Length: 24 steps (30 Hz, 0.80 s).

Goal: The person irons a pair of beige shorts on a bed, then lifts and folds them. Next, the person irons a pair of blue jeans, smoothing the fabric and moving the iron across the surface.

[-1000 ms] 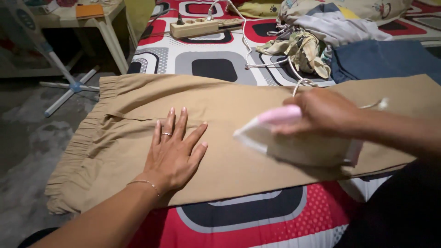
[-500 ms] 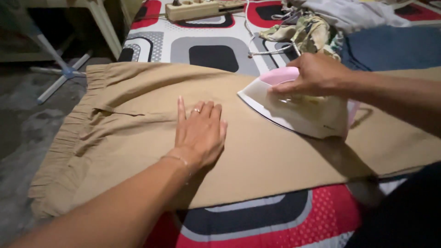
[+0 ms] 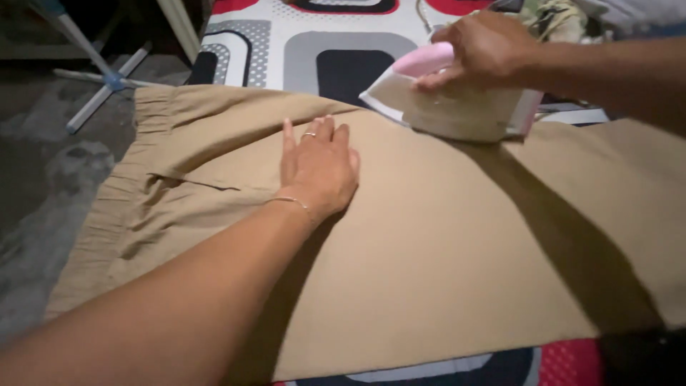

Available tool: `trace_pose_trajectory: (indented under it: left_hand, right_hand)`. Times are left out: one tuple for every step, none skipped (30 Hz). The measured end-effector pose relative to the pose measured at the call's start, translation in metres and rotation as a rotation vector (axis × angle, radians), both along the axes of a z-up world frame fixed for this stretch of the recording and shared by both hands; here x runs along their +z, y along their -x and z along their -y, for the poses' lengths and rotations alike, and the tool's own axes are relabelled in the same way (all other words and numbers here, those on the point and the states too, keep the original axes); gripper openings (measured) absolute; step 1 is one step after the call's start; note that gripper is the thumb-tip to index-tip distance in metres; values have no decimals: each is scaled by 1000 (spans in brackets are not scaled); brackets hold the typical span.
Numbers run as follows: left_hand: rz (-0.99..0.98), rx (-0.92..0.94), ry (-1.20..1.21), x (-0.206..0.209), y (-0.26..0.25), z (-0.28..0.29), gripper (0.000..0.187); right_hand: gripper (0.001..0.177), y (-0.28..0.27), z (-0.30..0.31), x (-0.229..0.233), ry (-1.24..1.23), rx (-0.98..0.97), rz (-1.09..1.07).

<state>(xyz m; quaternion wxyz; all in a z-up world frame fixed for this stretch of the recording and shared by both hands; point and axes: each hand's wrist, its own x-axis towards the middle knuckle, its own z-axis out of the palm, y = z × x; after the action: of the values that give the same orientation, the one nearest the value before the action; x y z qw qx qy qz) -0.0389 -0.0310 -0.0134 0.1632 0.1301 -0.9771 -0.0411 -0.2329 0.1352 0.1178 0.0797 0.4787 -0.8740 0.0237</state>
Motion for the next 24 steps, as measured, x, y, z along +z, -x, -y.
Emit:
trace_pose_trajectory:
  left_hand:
    - [-17, -6, -2, -2, -1, 1, 49]
    - [0, -2, -4, -2, -1, 0, 48]
    - [16, 2, -6, -3, -2, 0, 47]
    - [30, 3, -5, -3, -2, 1, 47]
    - [27, 9, -8, -3, -3, 1, 47]
    - [24, 10, -11, -3, -3, 0, 47]
    - [20, 11, -14, -3, -3, -1, 47]
    - [20, 13, -15, -4, -3, -2, 47]
    - [19, 15, -16, -4, -3, -1, 48]
    - [18, 12, -17, -5, -2, -1, 49]
    - [18, 7, -21, -5, -1, -1, 49]
    - [16, 6, -22, -5, -1, 1, 49]
    - [13, 5, -22, -5, -1, 0, 50]
    - [19, 4, -24, -4, 0, -1, 49]
    - [25, 4, -27, -3, -1, -1, 48]
    - [30, 4, -27, 1, -1, -1, 48]
    - [40, 15, -26, 5, -3, -3, 47]
    - [49, 22, -26, 9, -5, -7, 45]
    - [58, 28, -26, 13, -8, -12, 44]
    - [77, 39, -52, 17, -11, -19, 40]
    - [97, 48, -78, 20, -17, -27, 37]
    - [117, 58, -104, 23, -22, -36, 33]
    - [68, 35, -108, 24, -26, -46, 32]
    - [18, 15, -111, 25, -32, -56, 31]
  right_hand:
    - [51, 6, 5, 0, 47, 108, -51]
    - [49, 11, 9, -4, 94, 212, -102]
    - [49, 13, 13, -10, 67, 160, -205]
    - [51, 15, 18, -16, 43, 105, -310]
    - [56, 16, 21, -20, 19, 50, -416]
    - [56, 15, 20, -25, 19, 85, -376]
    - [56, 10, 16, -31, 20, 120, -337]
    - [57, 5, 9, -36, 16, 150, -302]
    - [56, -1, 5, -41, -7, 91, -220]
    - [54, -7, 3, -47, -31, 27, -139]
    - [53, -14, -3, -52, -53, -37, -58]
    - [50, -22, -13, -57, -46, 2, -57]
    - [47, -31, -21, -64, -39, 41, -57]
    - [45, -39, -26, -70, -27, 87, -55]
    - [42, -47, -31, -74, -32, 60, -52]
    - [40, -54, -36, -76, -34, 35, -49]
    - [39, -60, -41, -76, -35, 10, -47]
    - [40, -65, -46, -75, 43, -8, -49]
    - [43, -71, -50, -74, 122, -24, -51]
    - [47, -78, -54, -74, 198, -44, -56]
    - [49, -88, -58, -75, 268, -78, -27]
    - [51, -98, -63, -76, 340, -112, 3]
    - [52, -108, -68, -77, 412, -145, 33]
    - [50, -121, -72, -79, 434, -182, 70]
